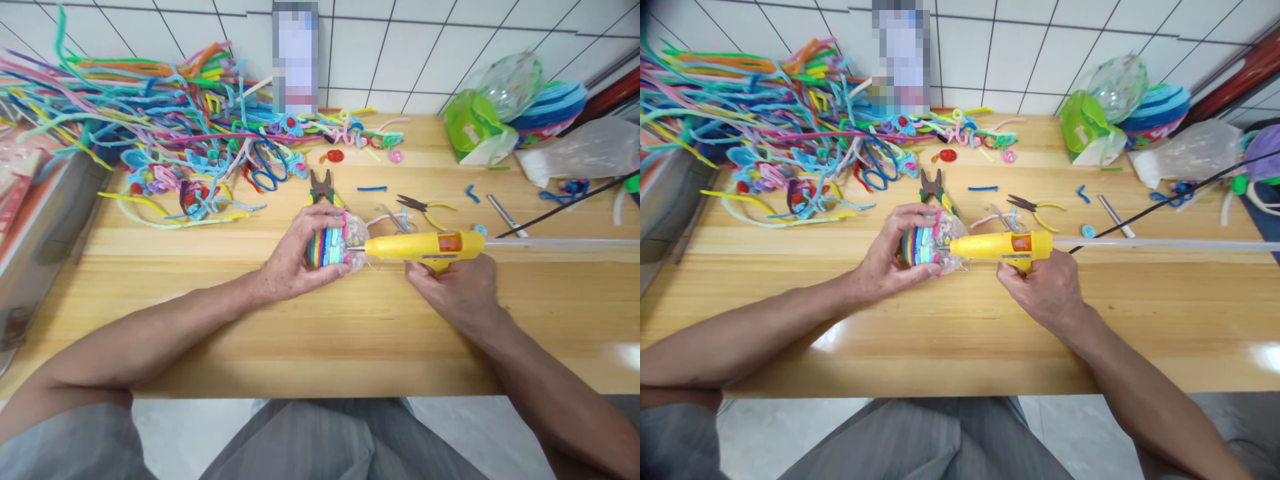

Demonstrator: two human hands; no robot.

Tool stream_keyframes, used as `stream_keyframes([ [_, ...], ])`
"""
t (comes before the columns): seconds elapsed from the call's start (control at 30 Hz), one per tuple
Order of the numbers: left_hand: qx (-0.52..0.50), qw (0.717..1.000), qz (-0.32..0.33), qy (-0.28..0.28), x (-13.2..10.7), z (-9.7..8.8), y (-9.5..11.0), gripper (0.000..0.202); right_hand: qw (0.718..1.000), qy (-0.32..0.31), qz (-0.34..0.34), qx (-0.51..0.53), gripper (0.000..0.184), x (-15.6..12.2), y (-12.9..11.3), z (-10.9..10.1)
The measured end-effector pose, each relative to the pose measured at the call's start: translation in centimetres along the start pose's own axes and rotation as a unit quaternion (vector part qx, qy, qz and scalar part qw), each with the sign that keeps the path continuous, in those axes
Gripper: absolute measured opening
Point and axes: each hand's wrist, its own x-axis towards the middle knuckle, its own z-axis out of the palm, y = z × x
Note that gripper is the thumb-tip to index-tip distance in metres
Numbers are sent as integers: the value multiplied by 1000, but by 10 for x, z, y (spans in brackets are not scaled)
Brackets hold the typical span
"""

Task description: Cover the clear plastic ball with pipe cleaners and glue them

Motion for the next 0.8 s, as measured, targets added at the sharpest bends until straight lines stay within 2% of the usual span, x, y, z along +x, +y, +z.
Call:
stream_keyframes([
  [0.33, 2, 1000, 0, 1, 0, 0, -1, 65, 999, 21, -33, 9, 24, 0, 1, -1],
  [0.43, -1, 1000, 1, 4, 0, 1, -1, 65, 1000, 4, 0, 12, 23, -1, 0, 0],
  [0.6, 7, 1000, 2, -4, 0, 0, 0, 66, 997, -23, 48, 49, 32, -5, -2, 1],
  [0.8, 3, 1000, -1, -1, 0, 0, -1, 65, 999, -6, 44, 20, 34, -6, -4, 0],
])
